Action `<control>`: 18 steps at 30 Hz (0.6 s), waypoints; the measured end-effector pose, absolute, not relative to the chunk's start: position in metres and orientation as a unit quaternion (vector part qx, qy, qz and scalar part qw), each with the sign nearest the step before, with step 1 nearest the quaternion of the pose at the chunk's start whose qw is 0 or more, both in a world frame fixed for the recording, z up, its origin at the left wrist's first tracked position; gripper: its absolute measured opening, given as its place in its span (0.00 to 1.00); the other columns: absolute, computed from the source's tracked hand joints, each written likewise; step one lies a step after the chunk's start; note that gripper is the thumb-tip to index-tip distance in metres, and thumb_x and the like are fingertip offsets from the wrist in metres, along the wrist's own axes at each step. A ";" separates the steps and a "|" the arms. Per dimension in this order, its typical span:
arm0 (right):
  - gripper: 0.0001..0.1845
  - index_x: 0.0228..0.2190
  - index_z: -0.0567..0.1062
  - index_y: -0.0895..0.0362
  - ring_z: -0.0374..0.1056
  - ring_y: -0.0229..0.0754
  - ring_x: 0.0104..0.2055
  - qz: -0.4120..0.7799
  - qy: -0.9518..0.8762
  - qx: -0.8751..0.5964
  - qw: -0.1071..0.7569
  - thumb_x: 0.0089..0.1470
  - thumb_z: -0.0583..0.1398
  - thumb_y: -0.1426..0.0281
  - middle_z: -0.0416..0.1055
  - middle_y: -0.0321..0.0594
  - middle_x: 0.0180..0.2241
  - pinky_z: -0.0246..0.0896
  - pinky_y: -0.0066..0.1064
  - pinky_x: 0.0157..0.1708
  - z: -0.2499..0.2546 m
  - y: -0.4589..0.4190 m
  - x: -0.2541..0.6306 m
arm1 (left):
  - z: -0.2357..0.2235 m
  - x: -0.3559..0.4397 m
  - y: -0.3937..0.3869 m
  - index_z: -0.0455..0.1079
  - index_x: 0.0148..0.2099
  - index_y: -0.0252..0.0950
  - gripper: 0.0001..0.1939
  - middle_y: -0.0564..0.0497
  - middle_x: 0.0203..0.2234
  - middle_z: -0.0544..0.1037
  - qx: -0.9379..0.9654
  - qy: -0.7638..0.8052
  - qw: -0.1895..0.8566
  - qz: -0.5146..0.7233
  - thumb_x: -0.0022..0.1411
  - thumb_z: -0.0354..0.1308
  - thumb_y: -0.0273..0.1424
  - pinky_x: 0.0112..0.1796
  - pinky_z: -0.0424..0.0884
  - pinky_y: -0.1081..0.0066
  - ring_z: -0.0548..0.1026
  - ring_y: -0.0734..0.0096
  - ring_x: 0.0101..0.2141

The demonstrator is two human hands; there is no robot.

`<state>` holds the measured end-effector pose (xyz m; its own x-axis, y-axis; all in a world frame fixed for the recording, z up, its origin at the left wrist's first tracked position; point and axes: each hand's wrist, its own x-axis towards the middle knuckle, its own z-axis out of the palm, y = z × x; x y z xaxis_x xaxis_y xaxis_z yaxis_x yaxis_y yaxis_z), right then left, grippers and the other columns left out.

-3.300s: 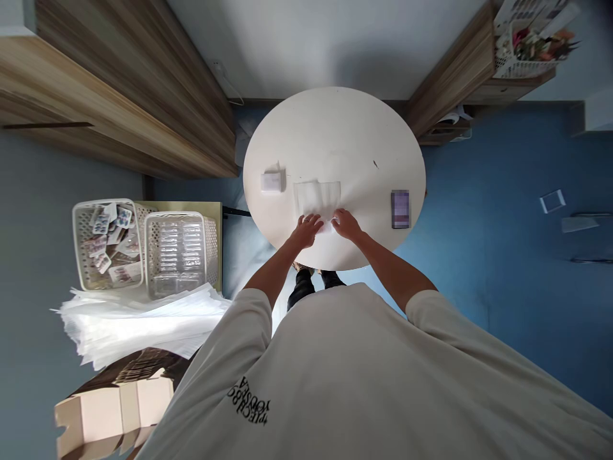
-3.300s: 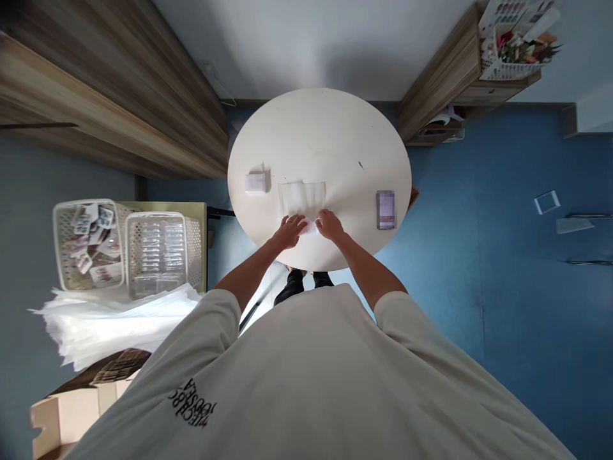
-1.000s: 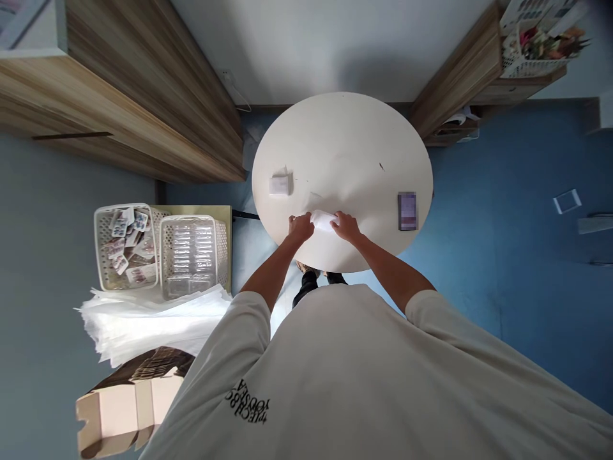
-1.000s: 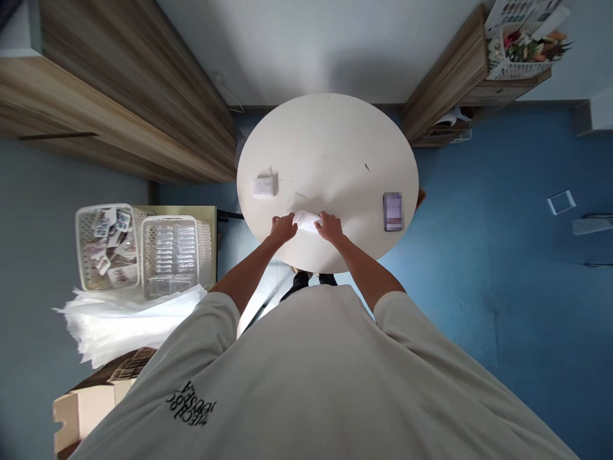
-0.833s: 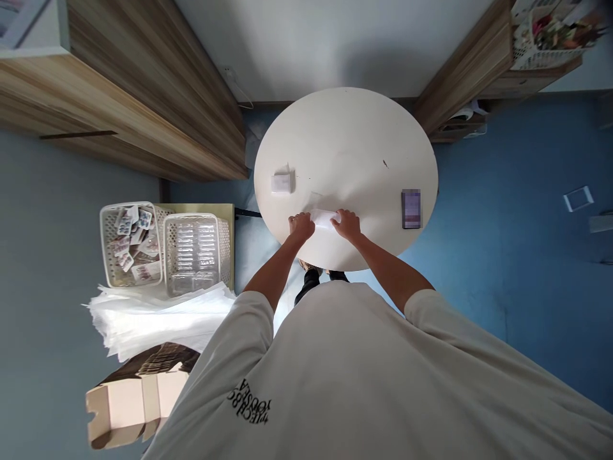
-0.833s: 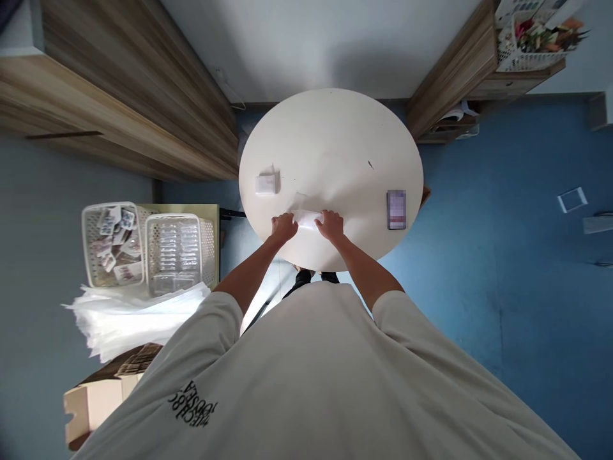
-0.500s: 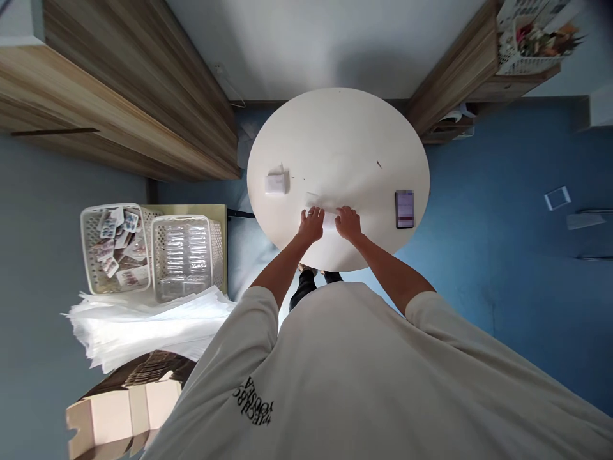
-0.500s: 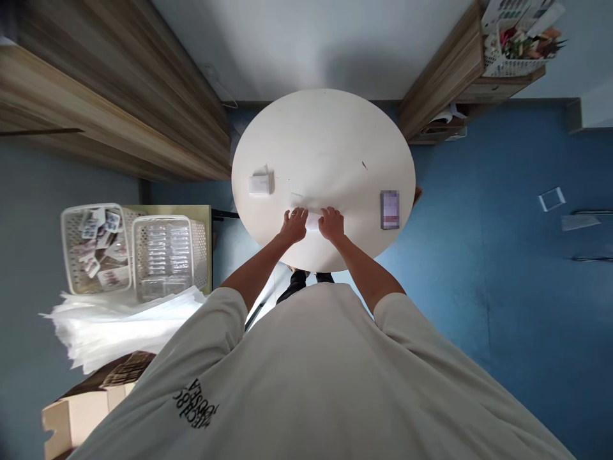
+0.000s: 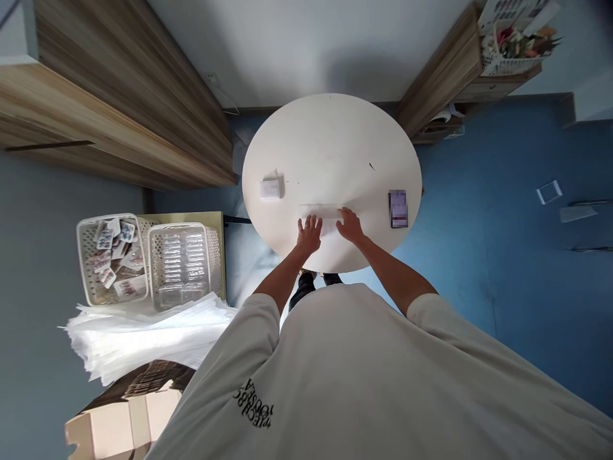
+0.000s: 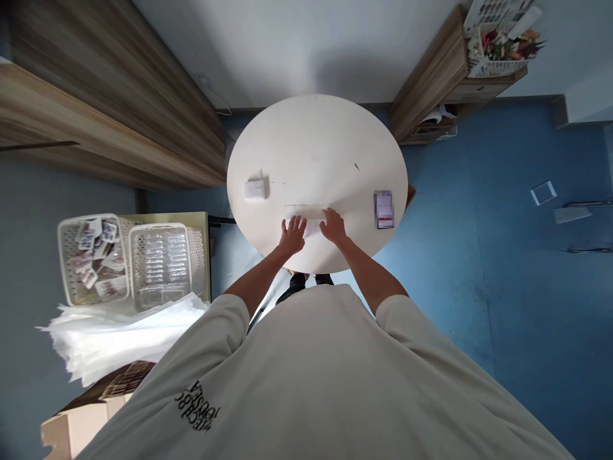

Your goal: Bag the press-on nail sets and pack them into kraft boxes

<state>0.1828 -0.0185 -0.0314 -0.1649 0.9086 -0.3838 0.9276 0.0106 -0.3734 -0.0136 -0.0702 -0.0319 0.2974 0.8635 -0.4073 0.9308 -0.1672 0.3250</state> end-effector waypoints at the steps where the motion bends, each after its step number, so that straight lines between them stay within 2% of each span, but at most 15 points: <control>1: 0.30 0.67 0.67 0.56 0.62 0.59 0.68 -0.268 0.691 0.672 -0.005 0.66 0.52 0.65 0.66 0.55 0.67 0.62 0.51 0.64 -0.031 -0.023 0.185 | -0.031 -0.013 -0.071 0.46 0.81 0.34 0.48 0.35 0.77 0.52 0.766 0.584 0.263 -0.062 0.61 0.55 0.26 0.72 0.40 0.34 0.45 0.39 0.77; 3: 0.28 0.64 0.68 0.56 0.67 0.60 0.63 -0.255 0.635 0.729 -0.020 0.68 0.51 0.60 0.69 0.57 0.62 0.67 0.51 0.58 -0.032 -0.032 0.188 | -0.029 -0.012 -0.074 0.49 0.80 0.35 0.47 0.36 0.78 0.51 0.780 0.567 0.260 -0.055 0.61 0.55 0.26 0.72 0.43 0.36 0.47 0.41 0.77; 5: 0.28 0.60 0.70 0.56 0.70 0.59 0.58 -0.261 0.594 0.761 0.015 0.68 0.52 0.54 0.71 0.58 0.58 0.70 0.48 0.52 -0.035 -0.041 0.186 | -0.028 -0.011 -0.077 0.51 0.80 0.38 0.45 0.37 0.77 0.55 0.794 0.548 0.259 -0.050 0.61 0.54 0.25 0.71 0.48 0.39 0.51 0.43 0.76; 8: 0.28 0.57 0.70 0.56 0.71 0.59 0.57 -0.272 0.555 0.784 0.065 0.67 0.54 0.50 0.70 0.60 0.57 0.70 0.46 0.50 -0.040 -0.050 0.178 | -0.026 -0.008 -0.077 0.54 0.79 0.40 0.43 0.37 0.75 0.59 0.804 0.535 0.254 -0.056 0.62 0.54 0.25 0.69 0.53 0.42 0.55 0.43 0.74; 13: 0.26 0.52 0.69 0.56 0.66 0.62 0.61 -0.267 0.509 0.818 -0.004 0.58 0.64 0.54 0.69 0.59 0.57 0.66 0.49 0.55 -0.048 -0.055 0.163 | -0.023 0.003 -0.067 0.55 0.78 0.37 0.43 0.34 0.75 0.57 0.789 0.545 0.265 -0.099 0.62 0.55 0.24 0.67 0.54 0.44 0.54 0.38 0.74; 18: 0.18 0.43 0.70 0.55 0.65 0.60 0.61 -0.294 0.473 0.830 -0.030 0.56 0.67 0.59 0.69 0.55 0.55 0.62 0.50 0.59 -0.056 -0.055 0.160 | -0.028 0.014 -0.056 0.56 0.78 0.39 0.42 0.35 0.74 0.58 0.777 0.564 0.252 -0.120 0.63 0.55 0.23 0.66 0.55 0.44 0.56 0.36 0.72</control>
<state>0.1603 -0.0548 -0.0562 0.3805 0.8022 -0.4600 0.7675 -0.5515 -0.3269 0.0137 -0.0563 -0.0279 0.3351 0.8162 -0.4707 0.9371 -0.2370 0.2563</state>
